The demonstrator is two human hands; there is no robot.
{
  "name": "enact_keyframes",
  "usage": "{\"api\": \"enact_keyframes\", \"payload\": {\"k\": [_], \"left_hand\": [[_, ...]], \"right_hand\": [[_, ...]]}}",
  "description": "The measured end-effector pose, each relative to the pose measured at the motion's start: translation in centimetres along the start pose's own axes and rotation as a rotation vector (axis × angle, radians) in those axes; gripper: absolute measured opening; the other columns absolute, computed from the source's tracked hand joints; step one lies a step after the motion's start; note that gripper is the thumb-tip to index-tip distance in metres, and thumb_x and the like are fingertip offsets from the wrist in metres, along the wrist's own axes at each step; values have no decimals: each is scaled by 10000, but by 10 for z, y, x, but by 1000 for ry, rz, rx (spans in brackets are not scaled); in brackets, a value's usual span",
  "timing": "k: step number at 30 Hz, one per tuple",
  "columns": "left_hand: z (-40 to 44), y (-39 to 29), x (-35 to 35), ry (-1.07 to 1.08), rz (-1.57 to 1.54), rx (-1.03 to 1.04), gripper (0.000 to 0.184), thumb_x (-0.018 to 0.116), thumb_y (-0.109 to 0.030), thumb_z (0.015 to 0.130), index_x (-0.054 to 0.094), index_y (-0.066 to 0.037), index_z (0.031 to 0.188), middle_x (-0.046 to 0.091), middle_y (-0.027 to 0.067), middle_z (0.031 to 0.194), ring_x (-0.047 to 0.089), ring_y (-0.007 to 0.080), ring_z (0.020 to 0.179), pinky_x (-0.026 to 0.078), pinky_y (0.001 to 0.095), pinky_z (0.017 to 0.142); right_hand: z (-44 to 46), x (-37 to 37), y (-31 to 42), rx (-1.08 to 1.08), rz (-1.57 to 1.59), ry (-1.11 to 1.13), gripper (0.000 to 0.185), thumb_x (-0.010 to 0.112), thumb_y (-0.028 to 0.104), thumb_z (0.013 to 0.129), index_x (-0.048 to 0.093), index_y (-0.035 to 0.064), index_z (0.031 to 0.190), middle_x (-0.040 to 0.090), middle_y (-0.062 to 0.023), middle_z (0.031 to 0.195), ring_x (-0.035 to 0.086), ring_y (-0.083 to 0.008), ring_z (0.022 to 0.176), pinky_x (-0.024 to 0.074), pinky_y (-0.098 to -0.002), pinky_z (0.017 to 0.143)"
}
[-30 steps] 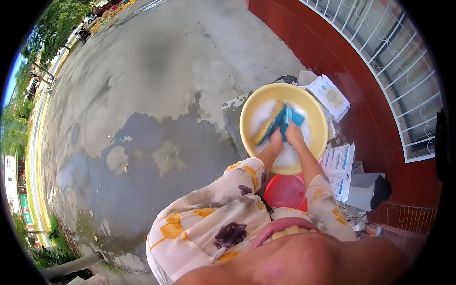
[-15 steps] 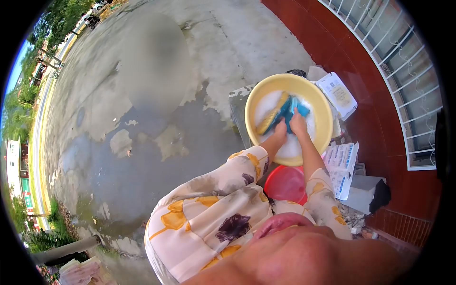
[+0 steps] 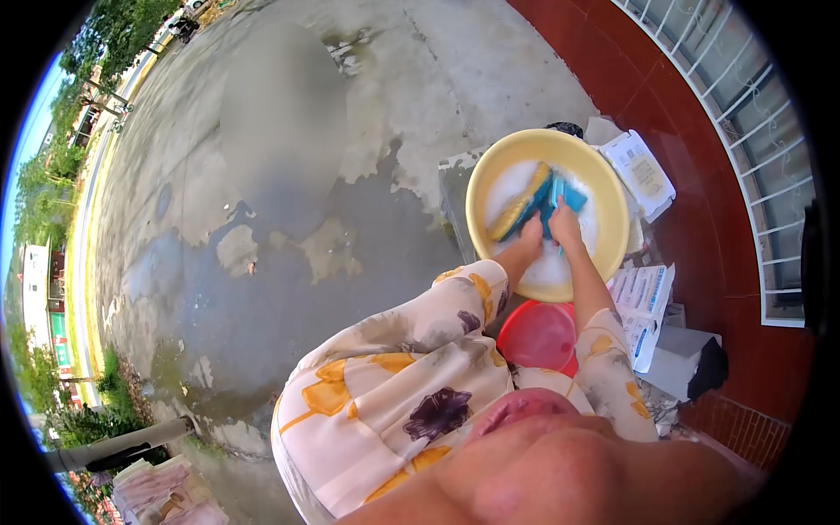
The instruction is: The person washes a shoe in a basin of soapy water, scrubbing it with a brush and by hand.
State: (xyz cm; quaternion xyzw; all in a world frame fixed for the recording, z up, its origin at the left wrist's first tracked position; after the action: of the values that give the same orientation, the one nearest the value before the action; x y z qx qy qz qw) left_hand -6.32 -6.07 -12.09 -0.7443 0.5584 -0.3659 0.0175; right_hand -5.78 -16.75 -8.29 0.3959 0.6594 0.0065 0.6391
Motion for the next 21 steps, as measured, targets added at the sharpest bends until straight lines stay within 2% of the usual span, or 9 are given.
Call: {"api": "enact_keyframes", "payload": {"k": [2, 4, 6, 8, 9, 12, 14, 16, 21], "left_hand": [[9, 5, -2, -3, 9, 2, 563, 402, -470, 942, 422, -50, 1317, 479, 114, 1293, 483, 254, 1149, 396, 402, 944], [25, 10, -4, 11, 17, -2, 579, 404, -475, 939, 415, -47, 1327, 469, 117, 1307, 472, 256, 1163, 386, 402, 958], [34, 12, -3, 96, -34, -66, 569, 399, -469, 941, 459, -26, 1293, 489, 142, 1280, 493, 264, 1137, 407, 392, 937], [42, 10, -7, 38, 142, 43, 548, 400, -468, 939, 527, -10, 1213, 522, 163, 1226, 528, 268, 1078, 438, 381, 898], [7, -2, 2, -6, 182, 30, 545, 391, -481, 938, 577, -8, 1135, 547, 163, 1178, 551, 261, 1031, 457, 378, 860], [-11, 2, 15, 171, -105, -105, 477, 380, -421, 962, 515, -37, 1210, 553, 128, 1174, 546, 236, 1046, 453, 387, 839], [-12, -7, 10, 25, 106, 53, 466, 394, -416, 963, 469, -66, 1262, 549, 89, 1215, 553, 225, 1035, 453, 389, 862], [8, -2, 7, 94, 18, 57, 406, 390, -384, 969, 493, -87, 1227, 556, 61, 1216, 555, 194, 1022, 459, 382, 840], [5, 0, 5, 34, 6, -39, 509, 348, -456, 958, 464, -48, 1238, 558, 171, 1167, 571, 324, 1011, 469, 474, 825]], "right_hand": [[-6, -5, 8, -99, -79, -118, 459, 379, 125, 906, 414, 61, 1359, 633, -233, 705, 591, -303, 432, 502, -415, 428], [-49, -41, 45, 147, 168, 142, 474, 386, 103, 878, 406, 43, 1348, 628, -294, 819, 630, -350, 524, 533, -438, 496], [-79, -32, 38, 93, 208, 211, 469, 376, 104, 876, 435, 43, 1337, 632, -286, 811, 614, -349, 492, 529, -430, 465], [-108, -30, 41, -67, 190, 140, 466, 366, 107, 877, 445, 46, 1333, 632, -284, 807, 608, -341, 477, 528, -428, 453], [-109, -34, 46, -8, 195, 174, 465, 365, 111, 878, 449, 53, 1332, 634, -282, 819, 612, -340, 483, 529, -427, 454], [-74, -37, 35, 100, 109, 181, 477, 380, 109, 867, 435, 62, 1338, 637, -278, 841, 624, -353, 511, 532, -424, 457], [-35, -39, 30, 119, 68, 59, 485, 391, 99, 858, 418, 62, 1341, 638, -277, 834, 630, -362, 528, 532, -426, 462], [-22, -40, 35, 178, 158, 24, 488, 407, 80, 849, 412, 66, 1336, 638, -277, 836, 640, -366, 553, 539, -426, 481], [-79, -39, 43, 85, 196, 219, 514, 399, 35, 818, 394, -27, 1328, 628, -296, 783, 619, -358, 489, 529, -424, 438]]}}
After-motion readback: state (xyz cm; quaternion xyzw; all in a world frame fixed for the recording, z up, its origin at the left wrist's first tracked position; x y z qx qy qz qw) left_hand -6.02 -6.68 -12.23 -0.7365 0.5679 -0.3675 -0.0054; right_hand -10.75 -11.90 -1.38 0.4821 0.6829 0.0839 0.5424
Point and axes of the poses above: each hand's wrist, its own z-axis towards the middle knuckle, its own x-axis out of the palm, y = z × x, the point moved 5 cm from there along z, towards the middle knuckle
